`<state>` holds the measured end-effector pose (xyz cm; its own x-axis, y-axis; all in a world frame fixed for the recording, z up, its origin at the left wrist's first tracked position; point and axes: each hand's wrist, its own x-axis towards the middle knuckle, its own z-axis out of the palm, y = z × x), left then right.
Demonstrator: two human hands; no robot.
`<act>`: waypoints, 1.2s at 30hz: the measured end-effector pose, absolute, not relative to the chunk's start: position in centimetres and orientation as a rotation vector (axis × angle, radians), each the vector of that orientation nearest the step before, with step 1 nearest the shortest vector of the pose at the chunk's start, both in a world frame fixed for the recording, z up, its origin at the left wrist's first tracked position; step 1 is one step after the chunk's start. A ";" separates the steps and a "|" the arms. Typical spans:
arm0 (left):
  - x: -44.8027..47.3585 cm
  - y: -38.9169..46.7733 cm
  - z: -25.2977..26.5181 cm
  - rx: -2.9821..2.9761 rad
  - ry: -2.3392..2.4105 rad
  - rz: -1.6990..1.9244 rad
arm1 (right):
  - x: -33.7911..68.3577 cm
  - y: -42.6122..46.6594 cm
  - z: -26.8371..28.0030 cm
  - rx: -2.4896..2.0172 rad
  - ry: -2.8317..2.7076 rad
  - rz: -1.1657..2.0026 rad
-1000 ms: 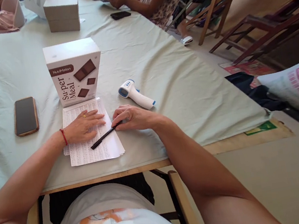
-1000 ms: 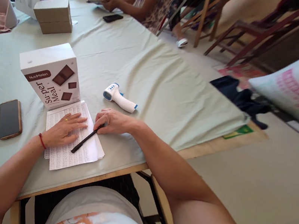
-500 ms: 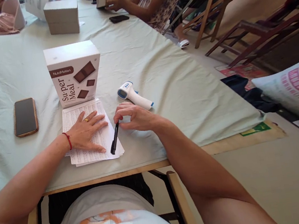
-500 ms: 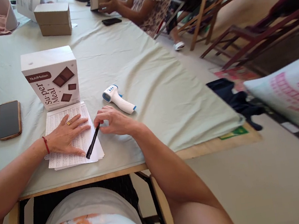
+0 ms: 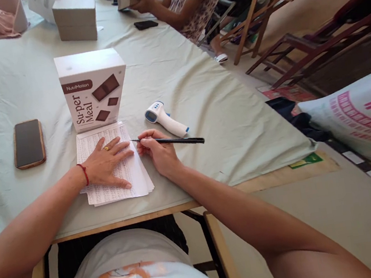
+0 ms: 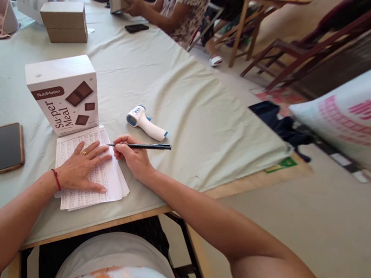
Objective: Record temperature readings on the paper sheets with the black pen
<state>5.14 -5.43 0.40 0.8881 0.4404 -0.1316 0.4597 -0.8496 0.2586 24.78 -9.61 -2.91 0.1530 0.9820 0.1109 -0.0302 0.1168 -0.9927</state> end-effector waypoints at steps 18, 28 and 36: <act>5.0 -5.2 -0.1 2.703 0.697 -0.007 | 25.8 -10.1 -3.0 -1.309 -1.335 0.616; 5.0 -5.3 0.0 2.665 0.729 -0.044 | 30.1 -8.3 -2.4 -1.668 -2.145 0.095; 5.0 -5.3 0.2 2.688 0.730 -0.021 | 24.7 -16.6 9.0 -1.245 -1.851 0.331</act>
<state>5.04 -5.28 0.20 0.8668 0.4874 -0.1054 0.4926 -0.8042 0.3326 24.70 -16.57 9.03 -0.1349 0.8533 0.5036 0.6257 0.4674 -0.6245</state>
